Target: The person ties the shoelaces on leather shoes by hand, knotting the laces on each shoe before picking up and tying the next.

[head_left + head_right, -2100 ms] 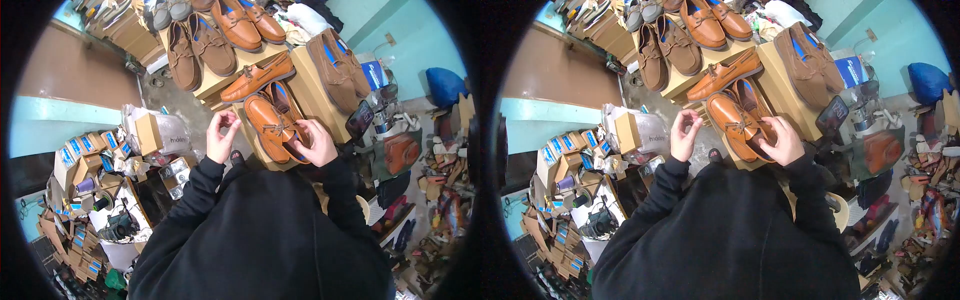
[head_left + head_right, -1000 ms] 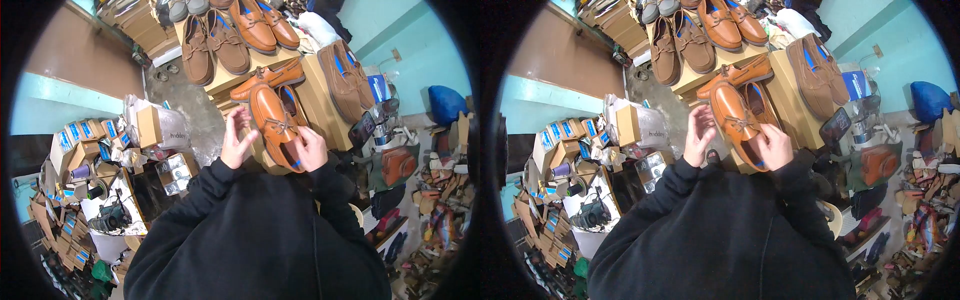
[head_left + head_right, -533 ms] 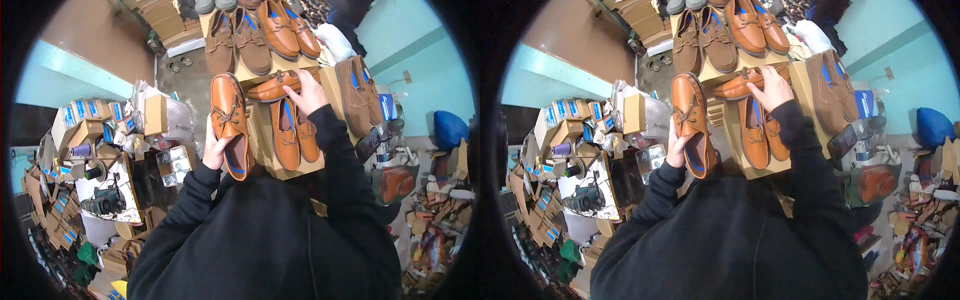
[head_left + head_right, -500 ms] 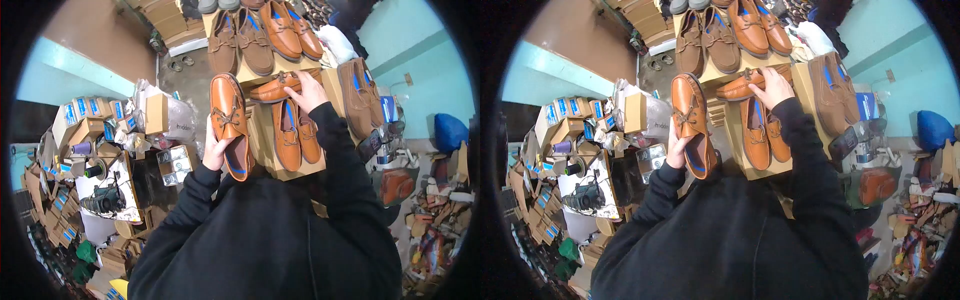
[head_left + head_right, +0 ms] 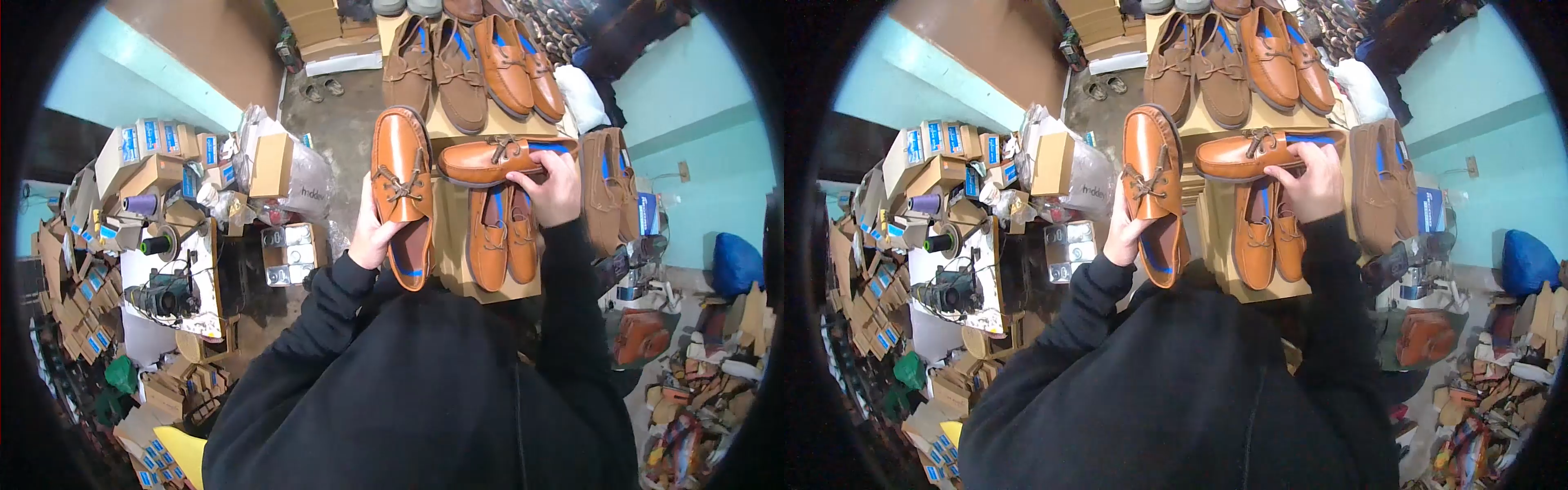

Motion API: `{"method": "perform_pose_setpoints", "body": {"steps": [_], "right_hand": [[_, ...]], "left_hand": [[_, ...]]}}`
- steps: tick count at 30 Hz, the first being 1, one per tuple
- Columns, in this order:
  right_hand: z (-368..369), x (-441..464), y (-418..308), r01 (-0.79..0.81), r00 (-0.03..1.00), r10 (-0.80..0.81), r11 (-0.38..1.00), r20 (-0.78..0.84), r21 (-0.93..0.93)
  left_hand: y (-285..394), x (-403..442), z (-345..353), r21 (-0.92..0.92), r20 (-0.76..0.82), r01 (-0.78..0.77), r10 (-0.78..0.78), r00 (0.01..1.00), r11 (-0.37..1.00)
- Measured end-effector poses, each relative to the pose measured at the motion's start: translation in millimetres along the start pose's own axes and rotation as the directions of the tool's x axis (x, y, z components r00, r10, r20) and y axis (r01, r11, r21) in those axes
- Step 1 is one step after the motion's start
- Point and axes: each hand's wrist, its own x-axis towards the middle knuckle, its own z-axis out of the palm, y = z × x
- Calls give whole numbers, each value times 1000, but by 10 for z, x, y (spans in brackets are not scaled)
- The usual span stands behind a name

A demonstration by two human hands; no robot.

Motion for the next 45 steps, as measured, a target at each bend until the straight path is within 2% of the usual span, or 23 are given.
{"method": "perform_pose_setpoints", "body": {"steps": [1,4,6,9,10,12,13,16,17,20,23,30,31,37,40,45], "right_hand": [[-38,-88,-27,59,994,-61,998,-86,-30],[-237,-355,-250,98,987,-118,980,-110,-173],[-215,-600,-248,26,990,-43,992,-137,-124],[-94,-926,-268,-205,965,198,978,-170,-27],[-26,-1034,-242,-294,946,294,956,-137,24],[73,-1217,-209,-308,945,311,950,-103,51],[95,-1294,-247,-286,954,291,956,-77,69],[193,-1448,-382,-212,977,210,971,31,112],[172,-1477,-454,-280,956,263,950,131,137],[239,-1595,-495,-317,934,276,932,225,173],[226,-1633,-494,-288,951,264,945,161,152],[104,-1597,-466,-489,871,421,792,255,366],[140,-1631,-419,-433,900,379,829,213,354],[114,-1638,-382,-447,892,381,823,243,350],[119,-1654,-374,-442,894,375,827,244,348],[117,-1657,-395,-419,906,359,836,226,354]], "left_hand": [[17,38,64,-24,10,10,-10,1000,1000],[44,130,292,13,25,28,-29,999,1000],[-119,187,346,91,52,19,-24,998,996],[-310,210,473,105,84,83,-92,992,991],[-359,210,509,97,93,119,-128,987,988],[-537,212,580,83,104,161,-169,980,983],[-622,202,617,77,106,182,-190,976,980],[-820,172,782,-138,58,346,-341,938,928],[-878,174,782,-112,73,354,-348,935,928],[-1030,127,761,-29,69,280,-278,958,959],[-1028,121,739,-8,88,264,-263,961,964],[-1039,95,763,-13,88,229,-227,970,973],[-1035,97,765,-6,85,235,-233,969,972],[-992,89,798,36,79,208,-210,975,978],[-1055,62,769,-79,73,221,-216,974,972],[-1070,63,744,-66,79,229,-224,971,971]]}}
